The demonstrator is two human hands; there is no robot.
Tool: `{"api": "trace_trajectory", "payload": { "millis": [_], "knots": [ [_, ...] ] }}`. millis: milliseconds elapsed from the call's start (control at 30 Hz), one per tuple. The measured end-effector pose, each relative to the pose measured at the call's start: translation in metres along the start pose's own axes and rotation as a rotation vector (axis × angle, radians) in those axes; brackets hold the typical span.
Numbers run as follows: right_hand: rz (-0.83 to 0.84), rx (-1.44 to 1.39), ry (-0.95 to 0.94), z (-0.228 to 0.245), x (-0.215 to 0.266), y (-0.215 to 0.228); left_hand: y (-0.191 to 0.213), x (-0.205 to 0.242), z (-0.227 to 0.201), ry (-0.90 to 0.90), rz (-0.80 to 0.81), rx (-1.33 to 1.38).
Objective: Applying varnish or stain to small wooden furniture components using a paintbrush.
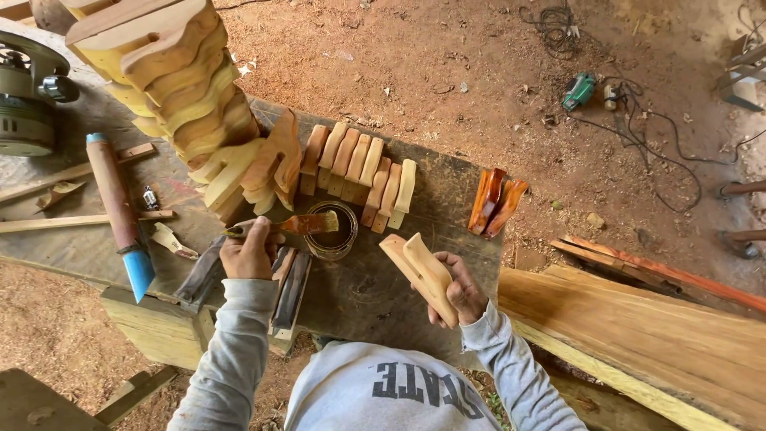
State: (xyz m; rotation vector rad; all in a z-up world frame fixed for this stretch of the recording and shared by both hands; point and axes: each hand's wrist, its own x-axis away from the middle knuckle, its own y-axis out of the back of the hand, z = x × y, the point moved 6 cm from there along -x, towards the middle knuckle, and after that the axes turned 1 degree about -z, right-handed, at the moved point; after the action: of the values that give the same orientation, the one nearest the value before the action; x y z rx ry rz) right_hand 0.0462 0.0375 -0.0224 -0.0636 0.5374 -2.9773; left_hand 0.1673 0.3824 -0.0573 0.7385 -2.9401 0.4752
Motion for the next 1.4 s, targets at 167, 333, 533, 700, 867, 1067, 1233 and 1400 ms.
{"api": "trace_trajectory", "payload": {
  "millis": [167,333,533,700,867,1067,1233,1400],
  "knots": [
    [0.176,0.046,0.018,-0.009,-0.008,0.021,-0.035,0.022,-0.044,0.021,0.133,0.177],
    [0.036,0.146,-0.006,-0.042,-0.010,0.078,-0.089,0.065,-0.118,-0.149,0.381,0.119],
    [-0.031,0.148,0.104,-0.038,-0.010,0.091,-0.140,0.103,-0.143,-0.355,0.701,-0.218],
    [-0.114,0.016,0.177,-0.035,-0.004,0.102,-0.159,0.118,-0.175,-0.448,0.699,-0.183],
    [-0.094,0.041,0.235,-0.024,-0.006,0.099,-0.182,0.137,-0.161,-0.495,0.849,-0.206],
    [-0.179,0.003,0.278,-0.030,0.003,0.114,-0.189,0.130,-0.177,-0.598,0.821,-0.247],
    [-0.196,-0.039,0.312,-0.043,0.007,0.136,-0.191,0.128,-0.179,-0.502,0.873,-0.185],
    [-0.170,-0.009,0.370,-0.035,0.009,0.134,-0.190,0.127,-0.182,-0.455,0.811,-0.111]
  ]
}}
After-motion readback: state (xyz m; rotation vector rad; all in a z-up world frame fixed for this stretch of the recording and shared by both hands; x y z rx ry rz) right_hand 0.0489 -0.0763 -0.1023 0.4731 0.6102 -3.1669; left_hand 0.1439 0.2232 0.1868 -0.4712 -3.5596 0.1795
